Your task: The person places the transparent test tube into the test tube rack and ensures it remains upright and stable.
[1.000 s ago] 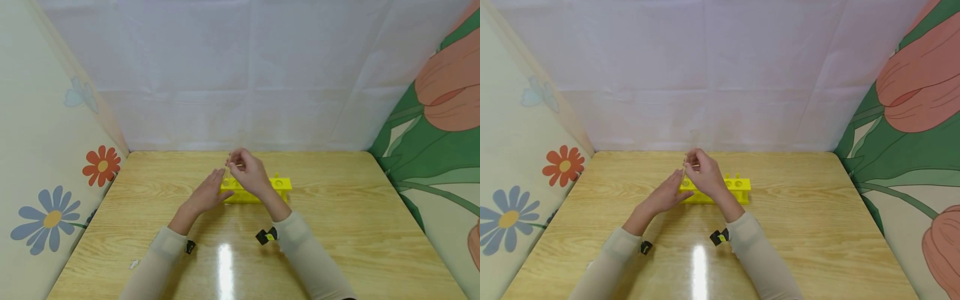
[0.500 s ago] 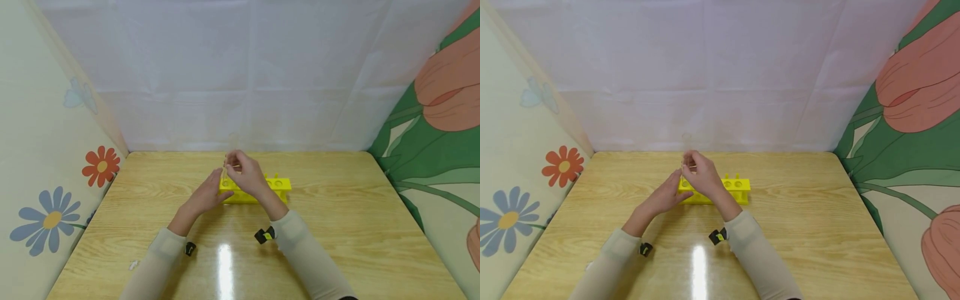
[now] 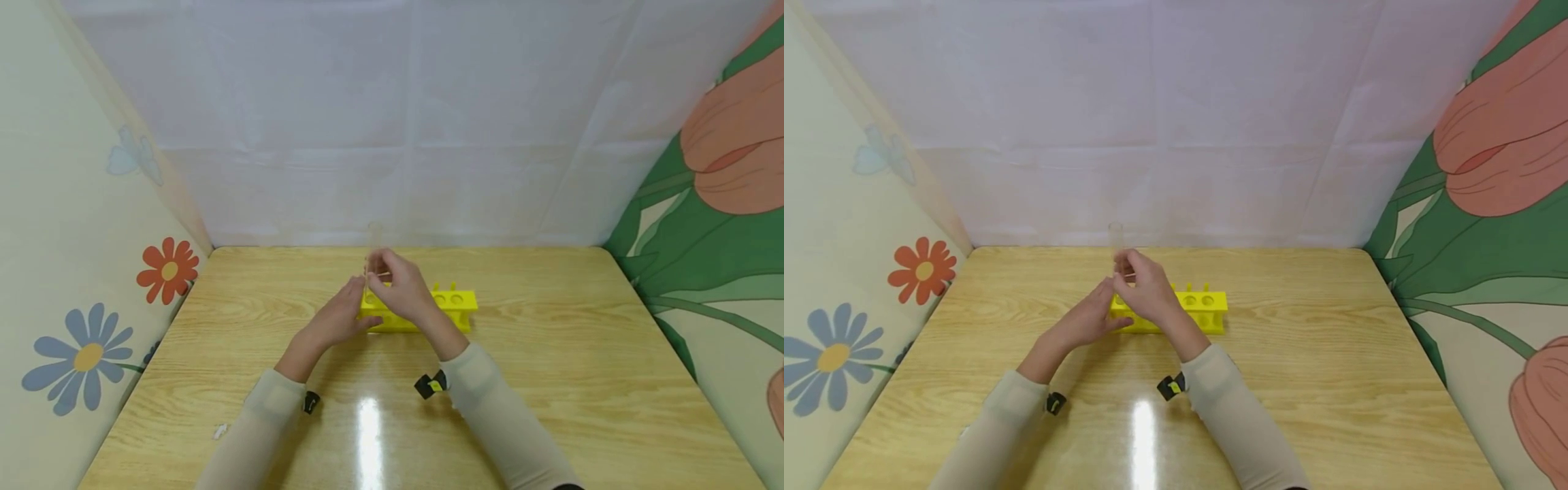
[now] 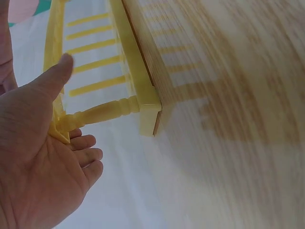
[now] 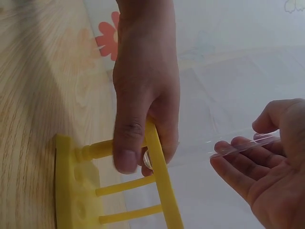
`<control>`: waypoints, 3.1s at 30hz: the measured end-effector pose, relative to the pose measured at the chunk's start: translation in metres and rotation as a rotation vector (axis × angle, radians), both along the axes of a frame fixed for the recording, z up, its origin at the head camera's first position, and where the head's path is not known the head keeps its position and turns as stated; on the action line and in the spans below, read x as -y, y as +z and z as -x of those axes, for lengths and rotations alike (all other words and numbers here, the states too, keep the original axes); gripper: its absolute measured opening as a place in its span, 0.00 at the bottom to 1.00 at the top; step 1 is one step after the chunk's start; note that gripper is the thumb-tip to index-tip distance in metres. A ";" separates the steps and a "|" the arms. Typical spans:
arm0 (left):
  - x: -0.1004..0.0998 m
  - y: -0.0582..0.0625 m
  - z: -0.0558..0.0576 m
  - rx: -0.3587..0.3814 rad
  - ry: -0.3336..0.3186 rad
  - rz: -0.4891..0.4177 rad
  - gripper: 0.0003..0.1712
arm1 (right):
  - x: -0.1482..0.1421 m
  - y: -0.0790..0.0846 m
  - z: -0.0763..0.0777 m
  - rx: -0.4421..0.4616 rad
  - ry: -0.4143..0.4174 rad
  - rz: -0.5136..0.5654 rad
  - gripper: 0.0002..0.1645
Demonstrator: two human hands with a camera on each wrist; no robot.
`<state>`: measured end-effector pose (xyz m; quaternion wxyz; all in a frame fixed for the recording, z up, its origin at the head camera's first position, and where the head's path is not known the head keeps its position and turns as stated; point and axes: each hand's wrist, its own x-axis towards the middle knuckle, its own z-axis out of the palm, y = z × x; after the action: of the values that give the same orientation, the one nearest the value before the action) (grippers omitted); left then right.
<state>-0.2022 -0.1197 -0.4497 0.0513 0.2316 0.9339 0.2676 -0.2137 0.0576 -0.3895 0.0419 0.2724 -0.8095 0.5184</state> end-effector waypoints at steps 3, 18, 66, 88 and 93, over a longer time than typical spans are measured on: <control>0.001 0.001 0.000 0.039 0.009 0.006 0.55 | 0.000 -0.002 0.000 0.001 0.002 -0.019 0.07; 0.003 0.006 0.004 0.062 -0.013 0.053 0.46 | 0.001 -0.005 0.000 -0.008 -0.003 -0.065 0.10; 0.004 0.000 0.006 0.018 -0.084 -0.057 0.40 | 0.002 -0.031 -0.001 0.006 0.005 -0.150 0.20; 0.004 0.000 0.004 0.028 -0.069 -0.032 0.38 | 0.004 -0.037 -0.003 0.029 -0.013 -0.188 0.19; 0.004 0.000 0.004 0.026 -0.069 -0.030 0.38 | 0.004 -0.037 -0.003 0.028 -0.018 -0.197 0.20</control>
<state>-0.2060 -0.1237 -0.4494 0.0692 0.2611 0.9203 0.2828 -0.2103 0.0533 -0.4269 0.0082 0.2606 -0.8595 0.4397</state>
